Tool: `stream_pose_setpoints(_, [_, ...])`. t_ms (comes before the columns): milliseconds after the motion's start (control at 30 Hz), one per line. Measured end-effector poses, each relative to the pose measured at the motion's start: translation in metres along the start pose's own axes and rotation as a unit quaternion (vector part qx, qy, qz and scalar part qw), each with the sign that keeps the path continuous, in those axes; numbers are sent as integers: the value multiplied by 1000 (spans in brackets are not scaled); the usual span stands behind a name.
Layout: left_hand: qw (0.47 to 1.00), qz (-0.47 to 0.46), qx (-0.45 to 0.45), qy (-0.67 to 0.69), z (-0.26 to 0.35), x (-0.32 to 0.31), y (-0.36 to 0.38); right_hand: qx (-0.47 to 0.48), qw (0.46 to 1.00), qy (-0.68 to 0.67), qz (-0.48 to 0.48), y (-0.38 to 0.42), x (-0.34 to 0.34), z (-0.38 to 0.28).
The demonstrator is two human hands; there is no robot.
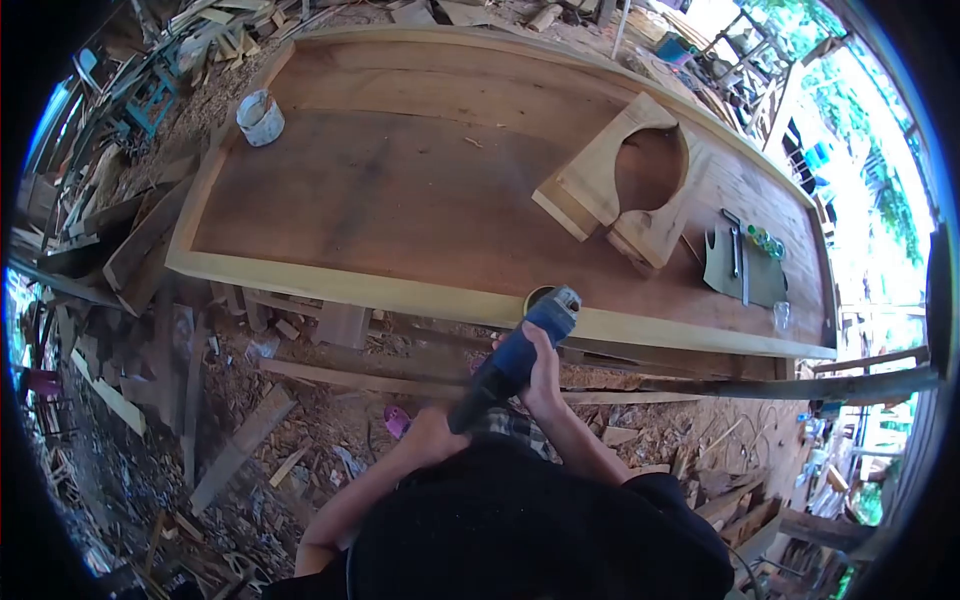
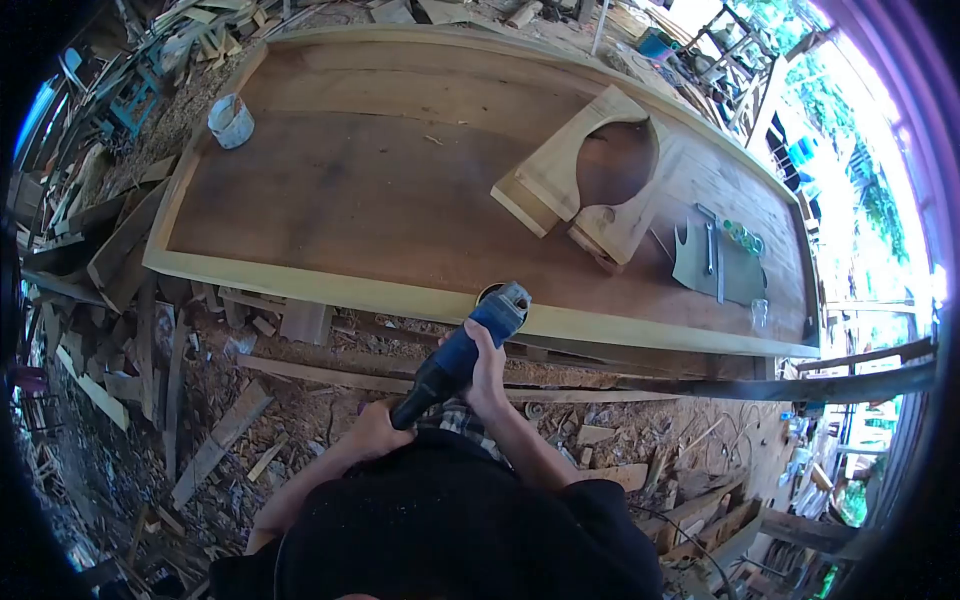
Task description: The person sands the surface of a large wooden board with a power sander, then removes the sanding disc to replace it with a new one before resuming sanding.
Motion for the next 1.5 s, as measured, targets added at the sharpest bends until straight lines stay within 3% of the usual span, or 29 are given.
stream_pose_setpoints(100, [1000,5,3,2,-3,9,8,0,1000,6,-24,-1,-17,6])
stream_pose_setpoints(300, [990,137,3,32,-31,68,65,-36,992,43,-111,-7,-110,76])
stream_pose_setpoints(367, [971,188,108,97,-60,90,82,-56,989,43,-133,-9,-153,95])
stream_pose_setpoints(567, [940,287,118,144,-96,152,103,-69,962,120,-236,-35,-246,155])
stream_pose_setpoints(667, [935,297,100,168,-85,153,104,-96,958,110,-249,-35,-244,157])
stream_pose_setpoints(733, [937,251,193,147,-82,132,106,-116,958,116,-236,-34,-224,159])
stream_pose_setpoints(767, [934,256,195,155,-76,123,108,-102,962,129,-217,-26,-210,148])
stream_pose_setpoints(867, [940,248,178,154,-74,83,107,-106,965,149,-189,5,-171,111])
stream_pose_setpoints(933, [960,236,79,131,-77,58,91,-122,963,157,-180,6,-148,96])
stream_pose_setpoints(967, [962,214,124,117,-82,48,88,-118,964,152,-185,3,-142,89])
stream_pose_setpoints(1100, [955,241,111,135,-61,61,77,-105,957,186,-195,-10,-156,85])
stream_pose_setpoints(1167, [942,266,146,143,-54,79,84,-127,950,187,-215,-17,-180,97])
stream_pose_setpoints(1267, [922,328,108,176,-92,104,90,-168,934,186,-256,-27,-227,131])
stream_pose_setpoints(1467, [876,427,93,202,-125,211,119,-177,885,239,-359,-36,-359,221])
stream_pose_setpoints(1500, [860,427,116,254,-112,229,129,-178,882,242,-364,-38,-379,231])
Point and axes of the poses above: each hand's wrist, its own y-axis away from the middle knuckle, its own x-axis out of the back of the hand, z = x × y, the point moved 7 cm from there along -y, towards the middle knuckle, and after that the axes turned 8 degrees about y, right-handed, at the moved point
